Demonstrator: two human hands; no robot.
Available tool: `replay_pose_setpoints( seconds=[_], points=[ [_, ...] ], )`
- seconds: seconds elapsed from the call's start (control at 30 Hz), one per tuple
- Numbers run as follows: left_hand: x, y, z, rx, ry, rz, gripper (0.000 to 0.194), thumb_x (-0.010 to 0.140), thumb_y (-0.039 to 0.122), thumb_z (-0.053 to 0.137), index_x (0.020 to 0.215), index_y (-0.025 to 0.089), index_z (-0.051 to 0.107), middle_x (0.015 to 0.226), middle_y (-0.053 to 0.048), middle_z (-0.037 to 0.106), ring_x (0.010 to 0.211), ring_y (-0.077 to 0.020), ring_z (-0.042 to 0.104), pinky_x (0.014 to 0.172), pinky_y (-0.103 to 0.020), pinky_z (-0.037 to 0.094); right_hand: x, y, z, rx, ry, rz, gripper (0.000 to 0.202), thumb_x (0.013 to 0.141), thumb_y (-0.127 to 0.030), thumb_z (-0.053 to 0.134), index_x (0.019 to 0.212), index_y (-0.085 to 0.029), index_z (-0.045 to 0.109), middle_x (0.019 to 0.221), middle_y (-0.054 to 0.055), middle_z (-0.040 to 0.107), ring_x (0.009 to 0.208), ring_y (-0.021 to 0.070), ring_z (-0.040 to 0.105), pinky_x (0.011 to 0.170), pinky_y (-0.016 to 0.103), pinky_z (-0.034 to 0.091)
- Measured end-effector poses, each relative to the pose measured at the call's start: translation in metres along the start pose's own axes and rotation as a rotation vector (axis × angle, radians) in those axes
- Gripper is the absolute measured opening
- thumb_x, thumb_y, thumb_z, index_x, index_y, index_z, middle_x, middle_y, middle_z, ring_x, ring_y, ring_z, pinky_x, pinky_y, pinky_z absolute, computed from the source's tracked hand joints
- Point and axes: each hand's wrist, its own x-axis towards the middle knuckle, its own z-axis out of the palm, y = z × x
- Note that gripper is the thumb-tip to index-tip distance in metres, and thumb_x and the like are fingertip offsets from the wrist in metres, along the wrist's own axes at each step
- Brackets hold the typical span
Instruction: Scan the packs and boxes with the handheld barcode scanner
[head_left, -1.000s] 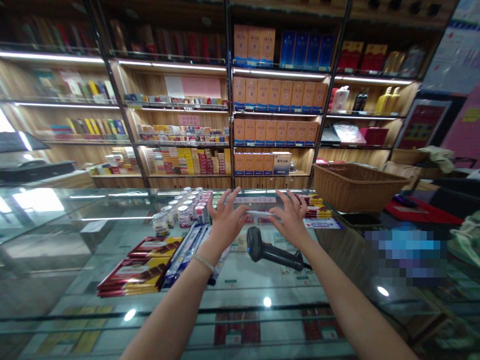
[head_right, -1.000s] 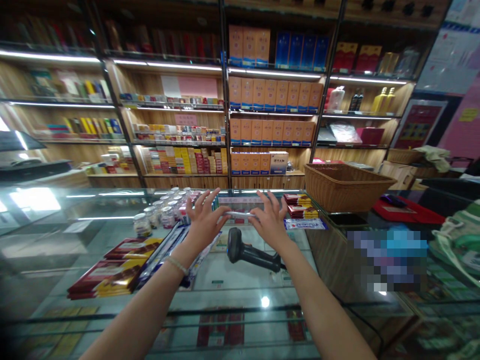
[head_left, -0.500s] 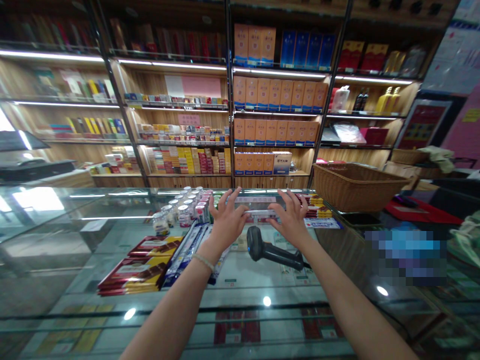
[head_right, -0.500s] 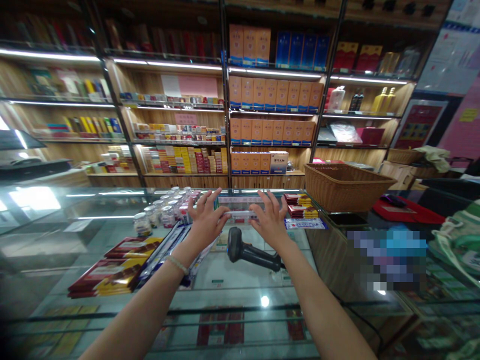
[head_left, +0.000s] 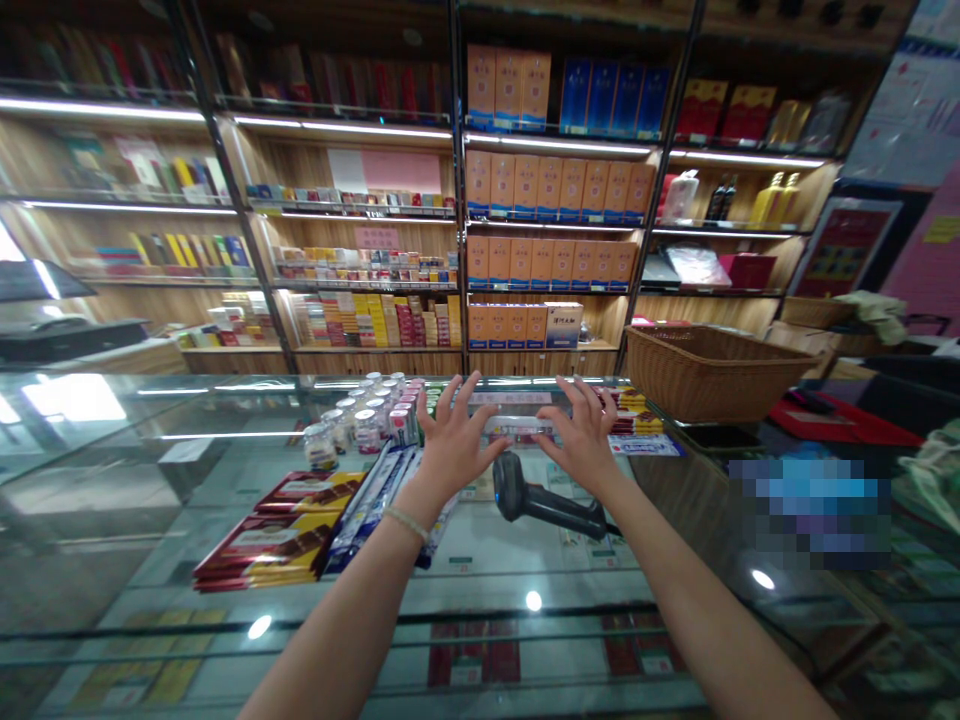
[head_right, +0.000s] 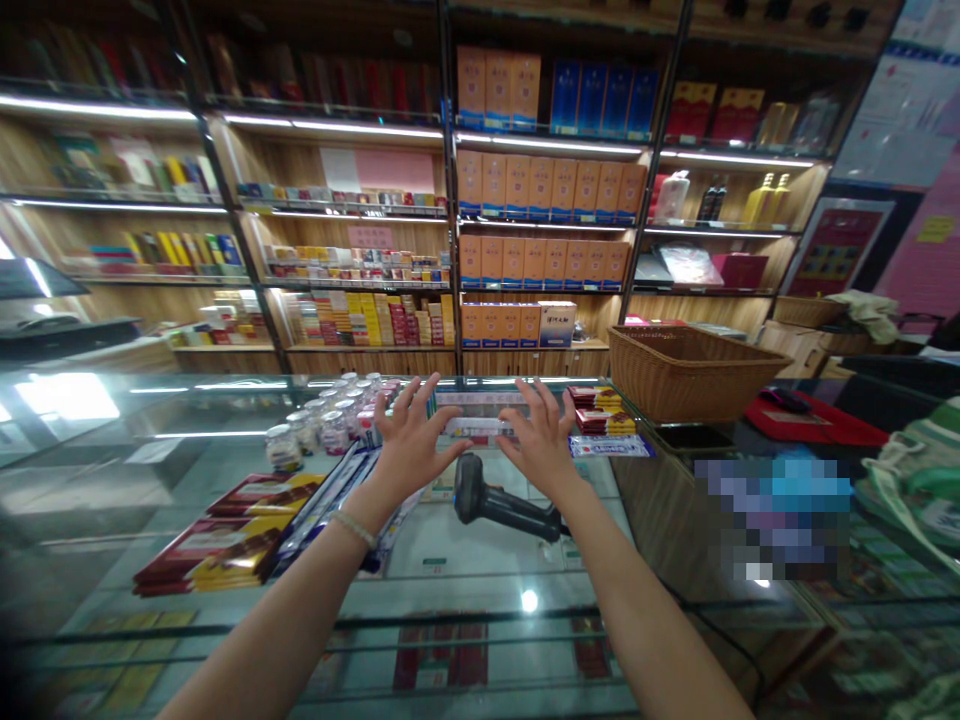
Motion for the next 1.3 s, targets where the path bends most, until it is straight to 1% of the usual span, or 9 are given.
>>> replay_pose_setpoints(
  seconds=[0.07, 0.1, 0.33, 0.43, 0.7, 0.83, 0.97, 1.13, 1.3],
  points=[
    [-0.0003, 0.0001, -0.001, 0.004, -0.002, 0.009, 0.044, 0.082, 0.054, 0.075, 0.119, 0.031, 0.068, 0.163, -0.012, 0.042, 0.151, -0.0373, 0.033, 0.124, -0.066, -0.002, 0.0003, -0.0001, -0.0001, 0.0, -0.006, -0.003, 0.023, 0.086, -0.042, 0.074, 0.103, -0.028, 0.069, 0.155, 0.011, 0.045, 0.149, 0.0323, 0.03, 0.122, 0.06, 0.012],
    [-0.0004, 0.0002, -0.0012, 0.007, -0.002, 0.014, 0.045, 0.082, 0.052, 0.076, 0.121, 0.032, 0.068, 0.163, -0.012, 0.042, 0.151, -0.0371, 0.033, 0.124, -0.066, -0.002, 0.0006, -0.0003, -0.0002, 0.004, -0.008, -0.004, 0.023, 0.086, -0.042, 0.074, 0.103, -0.028, 0.069, 0.155, 0.011, 0.046, 0.149, 0.0325, 0.03, 0.122, 0.06, 0.012],
    [-0.0009, -0.0008, 0.0011, 0.042, 0.025, 0.031, 0.025, 0.084, 0.039, 0.076, 0.108, 0.034, 0.072, 0.161, -0.008, 0.046, 0.15, -0.0368, 0.035, 0.123, -0.069, 0.001, 0.0016, -0.0024, -0.002, 0.042, -0.005, -0.006, 0.021, 0.087, -0.043, 0.073, 0.102, -0.028, 0.07, 0.153, 0.01, 0.049, 0.148, 0.0321, 0.031, 0.123, 0.058, 0.011],
    [-0.0012, -0.0012, 0.0015, 0.038, 0.029, 0.021, 0.021, 0.084, 0.036, 0.076, 0.104, 0.034, 0.073, 0.161, -0.007, 0.046, 0.15, -0.0368, 0.036, 0.122, -0.07, 0.002, 0.0017, -0.0034, -0.003, 0.043, -0.013, -0.006, 0.022, 0.087, -0.043, 0.073, 0.102, -0.028, 0.07, 0.153, 0.01, 0.048, 0.149, 0.0308, 0.03, 0.124, 0.057, 0.01],
    [-0.0004, 0.0005, -0.0017, 0.011, 0.0, -0.016, 0.02, 0.083, 0.039, 0.077, 0.102, 0.034, 0.074, 0.162, -0.008, 0.044, 0.15, -0.0378, 0.034, 0.121, -0.072, 0.005, 0.0022, -0.0065, -0.0037, 0.054, -0.011, 0.005, 0.021, 0.084, -0.038, 0.074, 0.101, -0.027, 0.07, 0.152, 0.011, 0.048, 0.148, 0.0301, 0.033, 0.124, 0.056, 0.011],
    [0.0004, 0.0011, -0.0043, 0.006, -0.024, -0.029, 0.019, 0.083, 0.039, 0.078, 0.101, 0.035, 0.075, 0.162, -0.008, 0.045, 0.15, -0.039, 0.035, 0.119, -0.073, 0.008, 0.0015, -0.0077, -0.0031, 0.036, -0.023, 0.005, 0.019, 0.086, -0.038, 0.072, 0.1, -0.027, 0.07, 0.152, 0.011, 0.049, 0.148, 0.0299, 0.032, 0.124, 0.056, 0.01],
    [0.0012, 0.0014, -0.0064, -0.008, -0.056, -0.025, 0.024, 0.081, 0.04, 0.08, 0.103, 0.034, 0.074, 0.163, -0.009, 0.043, 0.151, -0.0397, 0.034, 0.12, -0.073, 0.009, 0.0001, -0.0071, -0.0017, 0.039, -0.043, 0.009, 0.018, 0.087, -0.038, 0.07, 0.101, -0.027, 0.071, 0.153, 0.01, 0.048, 0.148, 0.0304, 0.032, 0.124, 0.057, 0.009],
    [-0.0001, 0.0002, -0.0044, -0.04, -0.073, -0.009, 0.026, 0.08, 0.045, 0.081, 0.102, 0.033, 0.075, 0.165, -0.009, 0.04, 0.151, -0.0399, 0.034, 0.12, -0.073, 0.007, -0.0014, -0.0031, -0.0004, 0.04, -0.075, 0.013, 0.019, 0.088, -0.04, 0.068, 0.102, -0.027, 0.07, 0.155, 0.01, 0.046, 0.149, 0.0306, 0.03, 0.124, 0.057, 0.01],
    [-0.0022, -0.0033, 0.0015, -0.068, -0.078, -0.011, 0.03, 0.076, 0.046, 0.085, 0.102, 0.034, 0.076, 0.166, -0.008, 0.04, 0.152, -0.0396, 0.032, 0.121, -0.072, 0.003, -0.0017, -0.0027, -0.0002, 0.021, -0.089, 0.012, 0.02, 0.088, -0.041, 0.068, 0.103, -0.027, 0.071, 0.155, 0.01, 0.045, 0.15, 0.0307, 0.028, 0.123, 0.058, 0.01]
  ],
)
